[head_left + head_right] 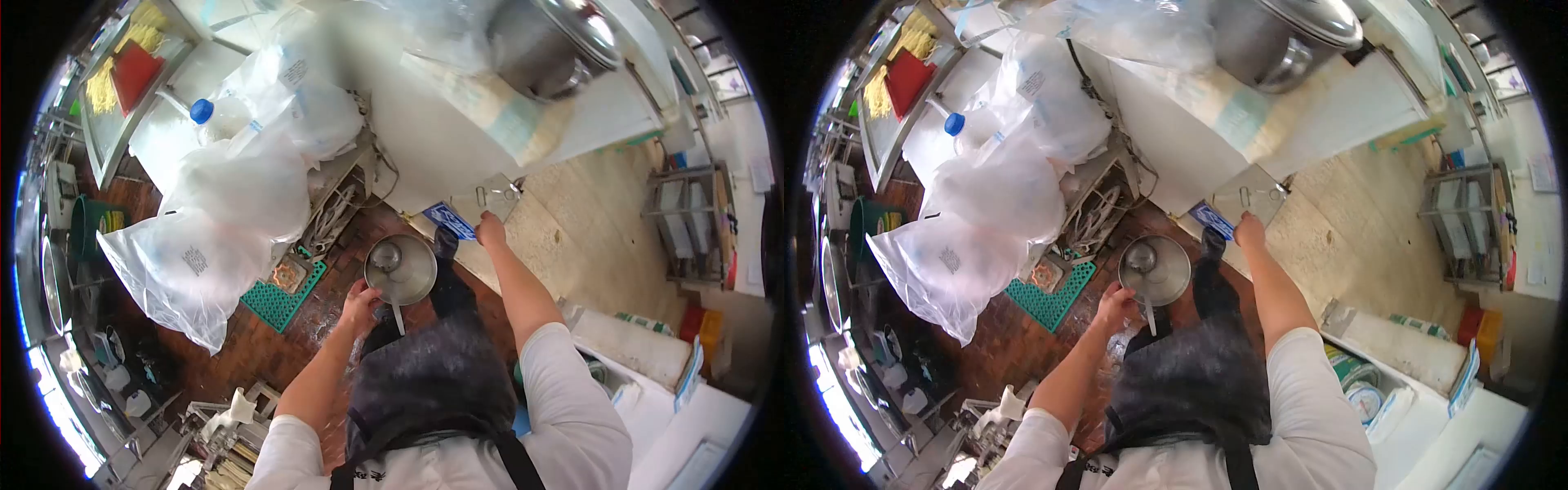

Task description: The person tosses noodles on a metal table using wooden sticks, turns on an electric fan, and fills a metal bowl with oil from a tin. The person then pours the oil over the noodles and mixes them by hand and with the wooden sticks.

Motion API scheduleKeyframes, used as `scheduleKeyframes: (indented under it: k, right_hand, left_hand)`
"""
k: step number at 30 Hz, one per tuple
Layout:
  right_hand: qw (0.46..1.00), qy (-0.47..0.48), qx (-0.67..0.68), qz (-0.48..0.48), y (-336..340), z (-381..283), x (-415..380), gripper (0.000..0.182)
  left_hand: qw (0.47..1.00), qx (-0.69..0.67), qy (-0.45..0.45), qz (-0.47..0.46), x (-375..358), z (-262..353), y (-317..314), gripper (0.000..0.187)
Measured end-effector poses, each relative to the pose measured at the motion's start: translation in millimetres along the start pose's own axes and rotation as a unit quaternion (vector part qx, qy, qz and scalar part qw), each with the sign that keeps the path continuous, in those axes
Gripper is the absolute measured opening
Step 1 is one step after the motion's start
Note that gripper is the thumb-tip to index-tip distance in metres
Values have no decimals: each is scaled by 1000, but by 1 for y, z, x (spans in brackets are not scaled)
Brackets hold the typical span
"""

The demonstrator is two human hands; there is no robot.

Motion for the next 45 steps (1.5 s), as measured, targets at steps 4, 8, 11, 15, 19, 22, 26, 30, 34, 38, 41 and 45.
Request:
scheduleKeyframes:
  k: [4, 8, 11, 15, 19, 22, 26, 30, 34, 38, 41, 45]
  right_hand:
    - [1000, 7, -22, 5, -24, 6, 49, 35]
    - [986, 70, -150, -27, -75, 25, 110, 50]
    - [989, 75, -125, 26, -89, 32, 133, 51]
    - [987, 108, -102, 64, -81, 24, 144, 52]
    - [941, 220, -103, 235, -60, 0, 139, 57]
    - [967, 201, -45, 151, -70, 24, 152, 58]
    - [992, 118, 49, -8, -100, 56, 158, 60]
    - [987, 67, -124, 71, -75, 32, 126, 57]
    - [950, 202, -196, 133, -52, -26, 110, 51]
    - [930, 230, -125, 259, -83, 36, 155, 44]
    - [978, -10, 201, 44, -110, 94, 180, 33]
    - [912, -164, 370, -69, -89, 55, 111, 21]
  left_hand:
    - [1000, -26, 3, 2, 40, -19, 12, 48]
    - [999, -48, 7, 15, 77, -38, 12, 48]
    - [998, -59, -1, -9, 116, -46, 1, 48]
    - [998, -57, 14, -3, 167, -68, -8, 51]
    - [997, -68, 34, -7, 201, -93, -14, 55]
    - [997, -53, 47, 3, 211, -101, -14, 56]
    - [997, -56, 52, 20, 241, -133, 1, 54]
    - [995, -50, 74, 39, 234, -128, -2, 51]
    - [995, -69, 64, 16, 246, -137, -4, 45]
    - [996, -51, 60, 32, 249, -132, -8, 40]
    - [996, -59, 59, 32, 238, -116, -15, 38]
    - [996, -50, 67, 28, 257, -129, -5, 39]
Point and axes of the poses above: each hand's wrist, its own x-axis towards the middle knuckle, its own y-axis out of the back of the hand, z = x × y, the point moved 10 cm from there along x, towards the middle knuckle, and after that the axes turned 1 degree about z, right-handed, at the moved point
